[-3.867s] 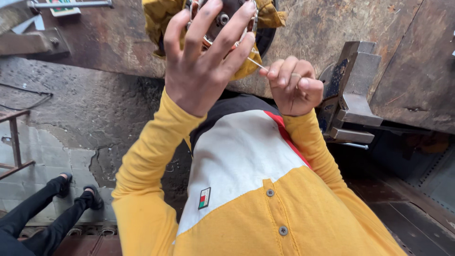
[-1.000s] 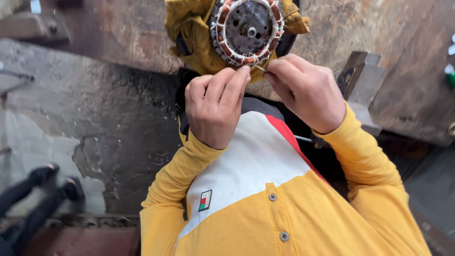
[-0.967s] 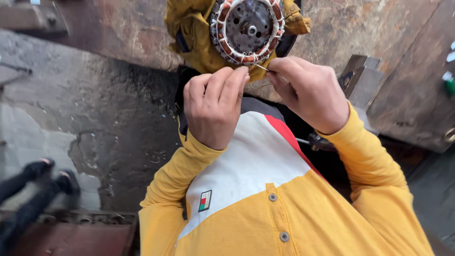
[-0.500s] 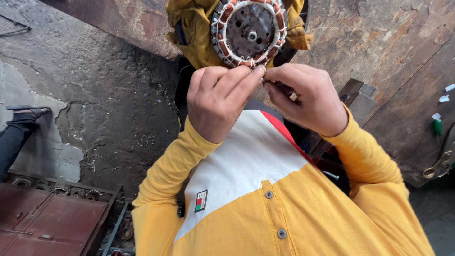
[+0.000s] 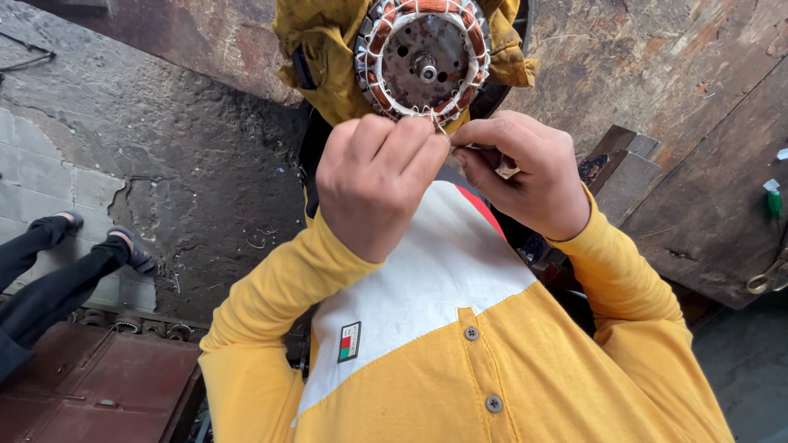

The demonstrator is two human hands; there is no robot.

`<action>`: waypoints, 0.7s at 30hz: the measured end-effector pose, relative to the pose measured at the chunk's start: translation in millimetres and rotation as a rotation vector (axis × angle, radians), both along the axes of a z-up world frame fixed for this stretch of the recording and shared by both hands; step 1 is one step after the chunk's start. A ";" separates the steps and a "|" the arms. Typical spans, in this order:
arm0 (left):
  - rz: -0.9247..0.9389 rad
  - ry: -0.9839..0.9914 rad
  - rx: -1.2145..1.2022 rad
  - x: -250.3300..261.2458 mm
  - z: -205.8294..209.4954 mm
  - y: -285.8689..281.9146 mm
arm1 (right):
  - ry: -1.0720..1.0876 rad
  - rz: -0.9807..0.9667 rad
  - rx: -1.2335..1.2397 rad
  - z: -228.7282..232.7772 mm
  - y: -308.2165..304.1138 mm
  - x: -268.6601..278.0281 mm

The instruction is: The person winds copper wire around a motor armature, trims excess wire with scissors, and secures the windings with white string. The person uses a screwdriver to adjust the coil and continues winding and tying the wire.

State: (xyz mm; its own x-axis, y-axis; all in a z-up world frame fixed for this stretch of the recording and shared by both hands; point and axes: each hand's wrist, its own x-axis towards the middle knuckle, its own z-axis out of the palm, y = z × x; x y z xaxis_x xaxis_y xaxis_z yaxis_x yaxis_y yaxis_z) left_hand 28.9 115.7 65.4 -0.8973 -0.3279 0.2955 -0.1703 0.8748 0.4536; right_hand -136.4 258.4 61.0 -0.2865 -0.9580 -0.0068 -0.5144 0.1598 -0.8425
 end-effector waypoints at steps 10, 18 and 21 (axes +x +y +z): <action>0.057 -0.037 -0.083 22.6 -3.3 -13.5 | 0.038 -0.150 -0.010 -23.7 1.1 2.3; -0.198 0.229 0.370 13.5 -36.0 -17.7 | -0.080 -0.242 -0.012 -27.6 2.3 12.1; -0.276 0.291 0.635 4.4 -48.9 -16.3 | -0.127 -0.264 0.003 -30.4 1.7 14.3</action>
